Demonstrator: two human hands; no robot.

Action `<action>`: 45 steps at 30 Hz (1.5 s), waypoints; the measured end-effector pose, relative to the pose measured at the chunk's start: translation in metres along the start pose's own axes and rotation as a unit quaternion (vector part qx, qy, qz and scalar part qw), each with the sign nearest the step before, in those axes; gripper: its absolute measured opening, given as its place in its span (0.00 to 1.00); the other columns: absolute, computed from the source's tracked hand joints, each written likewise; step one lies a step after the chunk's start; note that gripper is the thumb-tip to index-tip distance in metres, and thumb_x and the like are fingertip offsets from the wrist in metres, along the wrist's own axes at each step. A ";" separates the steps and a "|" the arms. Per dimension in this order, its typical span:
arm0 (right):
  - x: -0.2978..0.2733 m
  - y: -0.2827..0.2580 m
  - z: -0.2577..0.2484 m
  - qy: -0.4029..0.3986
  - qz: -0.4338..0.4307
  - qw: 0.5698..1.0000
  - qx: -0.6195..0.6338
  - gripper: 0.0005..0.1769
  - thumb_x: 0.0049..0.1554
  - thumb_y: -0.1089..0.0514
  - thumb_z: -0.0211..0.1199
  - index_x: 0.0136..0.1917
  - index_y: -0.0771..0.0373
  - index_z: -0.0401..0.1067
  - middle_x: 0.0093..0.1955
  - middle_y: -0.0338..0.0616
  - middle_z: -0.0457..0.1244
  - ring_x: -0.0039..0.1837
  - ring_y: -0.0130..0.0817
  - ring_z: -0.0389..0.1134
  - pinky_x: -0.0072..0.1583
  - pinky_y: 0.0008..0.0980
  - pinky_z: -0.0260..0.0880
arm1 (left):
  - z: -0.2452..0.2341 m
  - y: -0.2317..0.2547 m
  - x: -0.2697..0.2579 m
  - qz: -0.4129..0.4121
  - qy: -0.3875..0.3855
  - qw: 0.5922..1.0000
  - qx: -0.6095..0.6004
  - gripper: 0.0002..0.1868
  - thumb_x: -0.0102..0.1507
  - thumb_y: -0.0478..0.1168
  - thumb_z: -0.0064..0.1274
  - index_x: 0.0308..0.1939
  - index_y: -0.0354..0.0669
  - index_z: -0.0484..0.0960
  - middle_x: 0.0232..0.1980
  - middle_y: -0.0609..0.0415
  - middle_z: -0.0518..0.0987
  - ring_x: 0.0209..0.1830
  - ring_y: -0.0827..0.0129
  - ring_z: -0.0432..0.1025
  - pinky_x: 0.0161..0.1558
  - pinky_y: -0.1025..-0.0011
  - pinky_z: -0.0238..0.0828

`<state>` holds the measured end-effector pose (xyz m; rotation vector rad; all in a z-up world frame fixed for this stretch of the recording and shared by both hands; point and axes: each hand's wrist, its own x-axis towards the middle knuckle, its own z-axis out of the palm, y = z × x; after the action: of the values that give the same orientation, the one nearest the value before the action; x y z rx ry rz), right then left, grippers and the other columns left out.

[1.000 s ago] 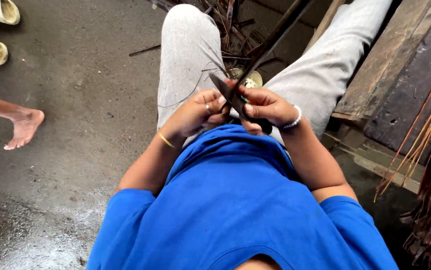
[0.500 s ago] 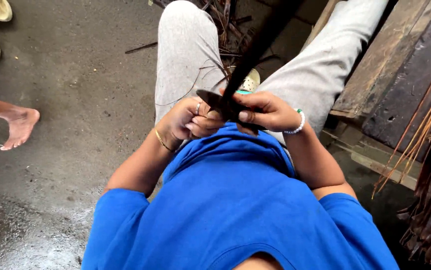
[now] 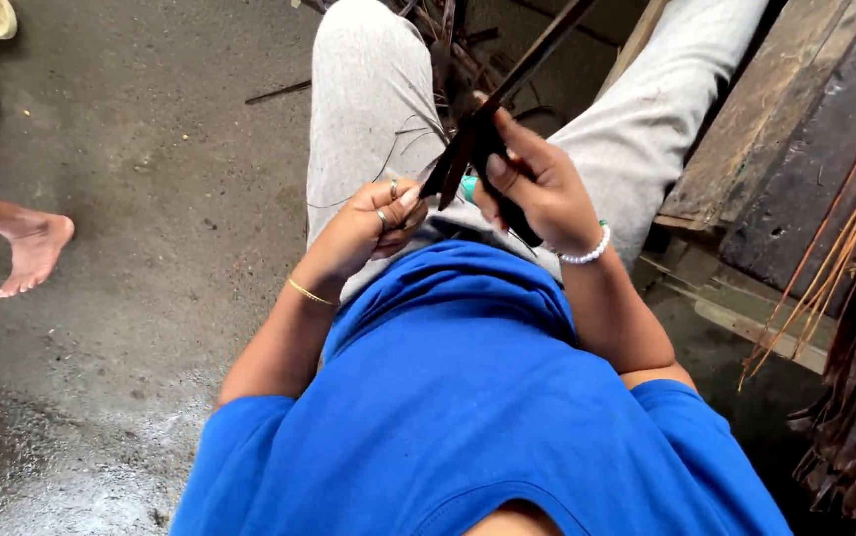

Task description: Stripping leaves or outer layers from thin wooden stems using a knife in a workshop environment.

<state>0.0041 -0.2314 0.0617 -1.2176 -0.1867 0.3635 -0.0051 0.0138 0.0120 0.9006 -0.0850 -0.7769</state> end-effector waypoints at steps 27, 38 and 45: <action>0.024 0.028 0.003 0.106 0.097 0.990 0.007 0.35 0.70 0.58 0.53 0.86 0.53 0.44 0.35 0.49 0.59 0.35 0.33 0.60 0.36 0.28 0.65 | -0.001 0.054 0.037 0.074 0.118 0.705 0.695 0.09 0.60 0.31 0.44 0.42 0.46 0.74 0.33 0.59 0.85 0.32 0.44 0.76 0.30 0.50 0.65; 0.025 0.023 -0.038 0.173 0.086 0.975 0.110 0.35 0.71 0.57 0.56 0.86 0.43 0.48 0.37 0.45 0.58 0.35 0.32 0.60 0.35 0.27 0.64 | -0.058 0.063 -0.036 0.085 0.125 0.634 0.758 0.22 0.55 0.25 0.45 0.49 0.49 0.80 0.39 0.62 0.85 0.39 0.60 0.76 0.54 0.62 0.60; 0.022 0.042 -0.081 0.228 0.020 0.958 0.172 0.33 0.74 0.62 0.55 0.85 0.39 0.51 0.40 0.45 0.57 0.38 0.30 0.59 0.37 0.29 0.67 | -0.093 0.069 -0.079 0.101 0.158 0.609 0.771 0.26 0.55 0.23 0.44 0.51 0.50 0.83 0.42 0.64 0.84 0.43 0.67 0.76 0.67 0.57 0.53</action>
<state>0.0445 -0.2825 -0.0063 -0.9314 0.2903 0.1331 0.0115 0.1528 0.0227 2.6258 -0.6044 -0.1152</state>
